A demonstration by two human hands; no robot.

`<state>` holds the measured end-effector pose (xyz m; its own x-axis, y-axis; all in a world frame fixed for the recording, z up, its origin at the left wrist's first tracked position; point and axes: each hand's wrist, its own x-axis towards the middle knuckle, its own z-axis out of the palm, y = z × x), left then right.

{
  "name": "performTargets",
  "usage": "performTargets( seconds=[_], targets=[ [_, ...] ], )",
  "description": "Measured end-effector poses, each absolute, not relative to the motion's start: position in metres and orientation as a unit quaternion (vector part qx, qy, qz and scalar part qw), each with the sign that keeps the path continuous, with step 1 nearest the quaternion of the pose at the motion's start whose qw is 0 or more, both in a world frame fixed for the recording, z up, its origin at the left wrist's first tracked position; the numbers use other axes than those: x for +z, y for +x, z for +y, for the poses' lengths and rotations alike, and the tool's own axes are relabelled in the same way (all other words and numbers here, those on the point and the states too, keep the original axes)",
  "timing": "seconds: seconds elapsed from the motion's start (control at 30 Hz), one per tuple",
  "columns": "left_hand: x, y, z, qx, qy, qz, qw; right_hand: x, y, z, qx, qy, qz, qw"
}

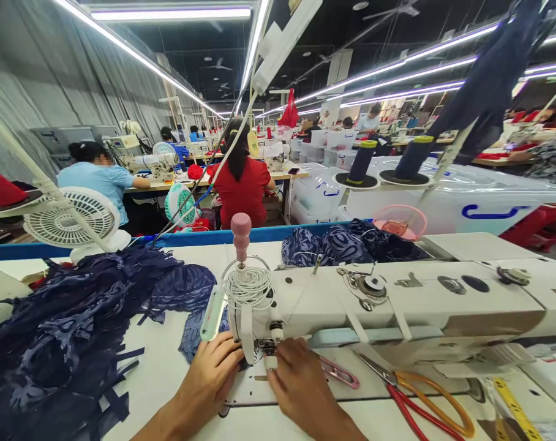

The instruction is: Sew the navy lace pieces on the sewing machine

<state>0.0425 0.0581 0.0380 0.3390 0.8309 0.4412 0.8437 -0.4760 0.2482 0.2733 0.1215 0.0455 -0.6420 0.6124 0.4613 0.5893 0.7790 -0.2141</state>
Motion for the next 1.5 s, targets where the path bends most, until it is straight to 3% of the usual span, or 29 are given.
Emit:
performTargets(
  seconds=[0.13, 0.3, 0.5, 0.73, 0.93, 1.23, 1.4, 1.5],
  targets=[
    [0.036, 0.041, 0.055, -0.311, -0.819, -0.481, 0.039, 0.053, 0.303, 0.143, 0.037, -0.411, -0.881, 0.23],
    [0.037, 0.04, 0.055, -0.329, -0.817, -0.473, 0.034, 0.059, 0.306, 0.14, 0.055, -0.399, -0.896, 0.188],
    [0.042, 0.043, 0.052, -0.345, -0.795, -0.499, 0.008, 0.05, 0.288, 0.133, -0.019, -0.359, -0.909, 0.212],
    [0.053, 0.051, 0.046, -0.339, -0.717, -0.6, -0.106, 0.035, 0.27, 0.115, -0.087, -0.288, -0.906, 0.298],
    [0.053, 0.063, 0.044, -0.334, -0.712, -0.576, -0.223, 0.026, 0.249, 0.098, -0.081, -0.244, -0.915, 0.311],
    [0.043, 0.058, 0.053, -0.381, -0.666, -0.597, -0.235, 0.033, 0.256, 0.101, 0.087, -0.312, -0.892, 0.317],
    [0.042, 0.059, 0.052, -0.376, -0.68, -0.589, -0.222, 0.04, 0.252, 0.101, 0.253, -0.347, -0.862, 0.27],
    [0.041, 0.061, 0.05, -0.373, -0.696, -0.579, -0.202, 0.046, 0.247, 0.099, 0.267, -0.356, -0.858, 0.257]
  ],
)
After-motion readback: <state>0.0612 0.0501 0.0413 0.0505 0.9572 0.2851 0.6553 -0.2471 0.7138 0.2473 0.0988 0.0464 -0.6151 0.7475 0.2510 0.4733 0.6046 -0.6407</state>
